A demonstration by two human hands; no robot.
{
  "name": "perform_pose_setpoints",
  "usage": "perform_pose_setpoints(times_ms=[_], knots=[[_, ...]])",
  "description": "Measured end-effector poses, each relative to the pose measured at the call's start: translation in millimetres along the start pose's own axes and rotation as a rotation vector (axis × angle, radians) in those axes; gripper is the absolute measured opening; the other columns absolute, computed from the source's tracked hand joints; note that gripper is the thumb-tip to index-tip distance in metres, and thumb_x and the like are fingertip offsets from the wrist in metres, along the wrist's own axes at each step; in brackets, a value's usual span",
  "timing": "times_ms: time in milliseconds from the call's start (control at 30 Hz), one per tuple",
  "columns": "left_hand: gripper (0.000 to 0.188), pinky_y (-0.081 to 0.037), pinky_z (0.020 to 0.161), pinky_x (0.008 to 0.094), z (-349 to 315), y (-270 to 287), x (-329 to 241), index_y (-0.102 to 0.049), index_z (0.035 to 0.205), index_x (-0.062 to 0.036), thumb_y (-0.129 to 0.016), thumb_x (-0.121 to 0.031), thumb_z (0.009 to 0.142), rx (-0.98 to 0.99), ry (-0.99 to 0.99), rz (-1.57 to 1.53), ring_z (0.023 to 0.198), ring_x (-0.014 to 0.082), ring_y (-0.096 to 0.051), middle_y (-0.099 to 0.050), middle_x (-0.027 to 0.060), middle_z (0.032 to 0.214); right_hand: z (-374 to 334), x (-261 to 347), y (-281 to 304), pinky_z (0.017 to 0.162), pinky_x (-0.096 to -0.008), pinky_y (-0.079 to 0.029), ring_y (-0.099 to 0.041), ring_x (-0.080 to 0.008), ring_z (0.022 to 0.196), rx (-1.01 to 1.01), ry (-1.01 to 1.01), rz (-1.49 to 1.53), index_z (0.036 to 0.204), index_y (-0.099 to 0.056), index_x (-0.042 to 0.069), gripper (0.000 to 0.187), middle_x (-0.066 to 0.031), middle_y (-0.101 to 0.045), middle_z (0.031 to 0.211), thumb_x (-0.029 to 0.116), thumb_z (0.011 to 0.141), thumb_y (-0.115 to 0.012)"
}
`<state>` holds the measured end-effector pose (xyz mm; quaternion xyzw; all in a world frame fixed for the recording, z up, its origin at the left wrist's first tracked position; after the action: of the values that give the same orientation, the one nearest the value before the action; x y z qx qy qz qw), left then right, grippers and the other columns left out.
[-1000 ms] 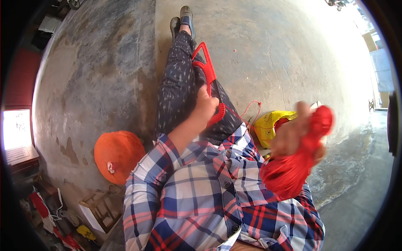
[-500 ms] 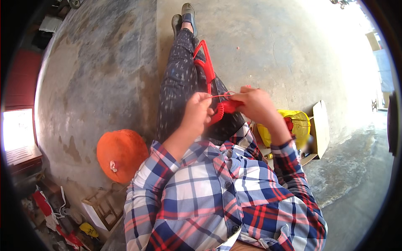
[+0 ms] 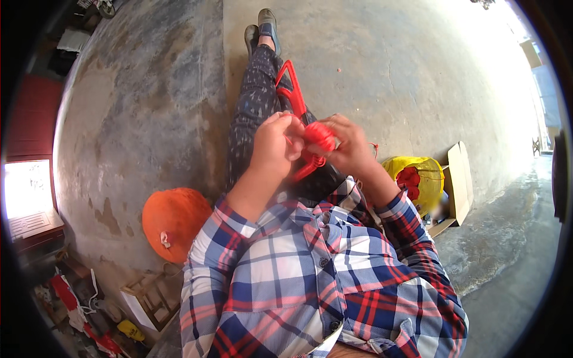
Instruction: Winding and securing a red nylon rope onto a red plastic shuttle or frame.
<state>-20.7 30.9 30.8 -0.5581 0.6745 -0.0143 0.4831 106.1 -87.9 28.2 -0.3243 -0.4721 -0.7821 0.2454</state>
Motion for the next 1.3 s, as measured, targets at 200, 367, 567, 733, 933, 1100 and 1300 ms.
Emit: perform_pose_setpoints(times_ms=[200, 367, 567, 733, 933, 1100, 1300], knots=[[0.011, -0.04, 0.057, 0.0261, 3.8, 17.9, 25.7, -0.058, 0.091, -0.0114, -0.053, -0.021, 0.09, -0.045, 0.049, 0.282, 0.069, 0.0122, -0.055, -0.059, -0.0012, 0.079, -6.1, -17.8, 65.5, 0.083, -0.0352, -0.051, -0.063, -0.0208, 0.088, -0.604, -0.273, 1.205, 0.132, -0.045, 0.004, 0.042, -0.0069, -0.064, 0.105, 0.027, 0.098, -0.054], [0.027, -0.051, 0.065, 0.0323, 15.4, 11.7, 42.1, -0.054, 0.1, -0.0074, -0.049, -0.033, 0.093, -0.015, 0.232, 0.176, 0.072, 0.0232, -0.066, -0.066, 0.0138, 0.084, -37.4, 14.7, 150.0, 0.053, -0.0293, -0.047, -0.053, -0.0143, 0.069, -0.553, -0.202, 1.239, 0.136, -0.04, 0.006, 0.045, -0.0061, -0.057, 0.096, 0.036, 0.103, -0.04], [0.039, -0.055, 0.064, 0.0372, 8.8, 10.4, 37.3, -0.053, 0.099, -0.0014, -0.043, -0.038, 0.094, 0.1, 0.319, 0.112, 0.066, 0.0289, -0.066, -0.065, 0.0225, 0.078, -121.9, 13.1, 253.0, 0.044, -0.0293, -0.037, -0.04, -0.0131, 0.055, -0.54, -0.084, 1.227, 0.133, -0.044, 0.002, 0.043, -0.0065, -0.049, 0.083, 0.033, 0.103, -0.039], [0.037, -0.055, 0.063, 0.0365, 6.7, 19.1, 48.1, -0.056, 0.102, 0.001, -0.04, -0.031, 0.092, 0.145, 0.303, 0.058, 0.066, 0.0287, -0.066, -0.065, 0.0214, 0.077, -128.8, -20.0, 206.0, 0.071, -0.0354, -0.053, -0.057, -0.0152, 0.079, -0.878, -0.138, 0.966, 0.128, -0.047, 0.008, 0.034, -0.0065, -0.059, 0.096, 0.016, 0.095, -0.054], [0.033, -0.054, 0.063, 0.0366, 15.8, 16.8, 53.4, -0.057, 0.101, 0.0029, -0.038, -0.021, 0.09, 0.136, 0.28, 0.053, 0.07, 0.0284, -0.065, -0.065, 0.0203, 0.077, -79.3, -55.0, 19.6, 0.067, -0.0259, -0.046, -0.055, -0.009, 0.073, -0.184, -0.719, 0.98, 0.102, -0.059, 0.005, 0.021, 0.0021, -0.057, 0.085, 0.005, 0.081, -0.06], [0.031, -0.054, 0.064, 0.0379, 20.5, 25.0, 46.1, -0.059, 0.1, 0.0023, -0.04, -0.019, 0.088, 0.214, 0.254, -0.028, 0.07, 0.0285, -0.066, -0.065, 0.019, 0.076, -38.1, -29.7, 4.6, 0.078, -0.0259, -0.048, -0.06, -0.009, 0.084, 0.142, -0.717, 1.006, 0.107, -0.062, -0.001, 0.023, -0.0006, -0.065, 0.095, 0.005, 0.085, -0.06], [0.027, -0.055, 0.062, 0.0378, 6.4, 23.9, 39.6, -0.06, 0.094, 0.0015, -0.047, -0.014, 0.076, 0.155, 0.26, 0.038, 0.065, 0.0271, -0.064, -0.064, 0.0167, 0.073, -57.3, 25.2, 27.5, 0.073, -0.0253, -0.048, -0.058, -0.0074, 0.081, -0.125, -0.62, 0.852, 0.105, -0.062, 0.001, 0.02, 0.0003, -0.063, 0.09, 0.005, 0.085, -0.061]])
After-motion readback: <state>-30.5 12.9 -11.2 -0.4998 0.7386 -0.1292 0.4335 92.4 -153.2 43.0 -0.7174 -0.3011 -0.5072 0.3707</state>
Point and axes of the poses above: each hand's wrist, its own z-axis towards the middle knuckle, its own y-axis out of the back of the hand, x = y × z, the point moved 1 cm from there along z, towards the middle knuckle
